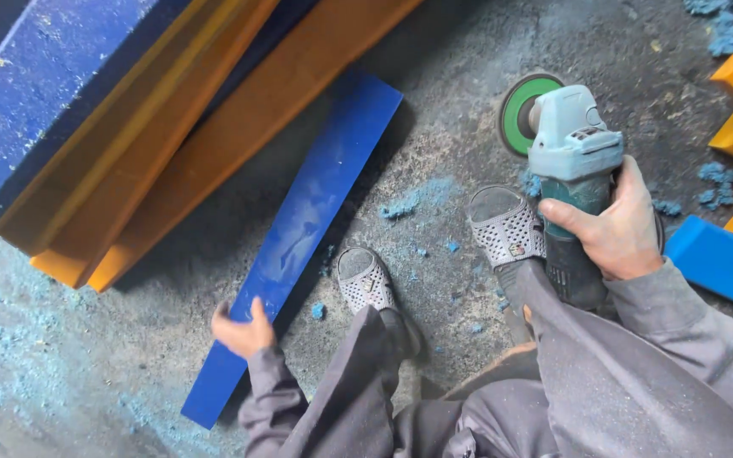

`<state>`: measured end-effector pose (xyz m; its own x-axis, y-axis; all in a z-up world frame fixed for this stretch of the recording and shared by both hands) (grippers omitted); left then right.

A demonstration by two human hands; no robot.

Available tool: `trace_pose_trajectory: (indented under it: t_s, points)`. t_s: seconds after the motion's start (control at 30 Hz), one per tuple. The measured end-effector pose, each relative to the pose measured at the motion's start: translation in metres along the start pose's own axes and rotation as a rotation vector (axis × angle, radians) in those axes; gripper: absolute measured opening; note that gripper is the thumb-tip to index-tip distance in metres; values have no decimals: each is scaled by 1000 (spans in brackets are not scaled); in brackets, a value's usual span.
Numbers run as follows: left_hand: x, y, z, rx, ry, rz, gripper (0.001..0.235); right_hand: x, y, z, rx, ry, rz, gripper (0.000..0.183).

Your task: Use an angle grinder to smooth and trim long blue plastic bars.

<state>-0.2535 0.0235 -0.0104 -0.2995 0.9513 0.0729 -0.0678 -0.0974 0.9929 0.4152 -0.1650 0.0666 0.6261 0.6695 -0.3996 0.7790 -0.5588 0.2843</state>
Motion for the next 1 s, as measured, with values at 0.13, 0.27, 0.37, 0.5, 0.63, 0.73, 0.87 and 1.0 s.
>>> trace_pose_trajectory:
  t_s: [0.13,0.27,0.37,0.5,0.63,0.73,0.87,1.0]
  points:
    - [25,-23,184,-106,-473,-440,71,2,0,-3,13,-6,-9,81]
    - [31,-67,291,-134,-639,-741,94,1,2,-6,38,-23,-7,81]
    - [27,-66,320,221,-621,-806,108,4,3,-6,44,-29,-12,82]
    - [5,-68,317,194,-612,-960,106,8,5,-6,110,-43,-17,84]
    - [-39,-16,330,113,-1013,-845,48,14,5,1,210,-73,-89,84]
    - [-45,30,336,54,-1071,-672,42,17,7,9,378,-234,-201,84]
    - [-34,89,323,103,-1043,-558,36,27,-13,8,388,-360,-449,84]
    - [-46,120,310,94,-1076,-626,36,38,-41,2,325,-306,-559,90]
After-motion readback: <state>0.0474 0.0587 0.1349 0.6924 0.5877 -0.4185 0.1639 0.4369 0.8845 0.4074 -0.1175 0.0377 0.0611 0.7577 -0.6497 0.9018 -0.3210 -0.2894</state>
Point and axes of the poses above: each hand's wrist, its own x-axis towards the middle knuckle, its own y-axis out of the back of the hand, z = x × y, the point moved 8 cm from there along x, towards the middle knuckle, and after that the axes turned 8 degrees about x, right-handed, at the moved point
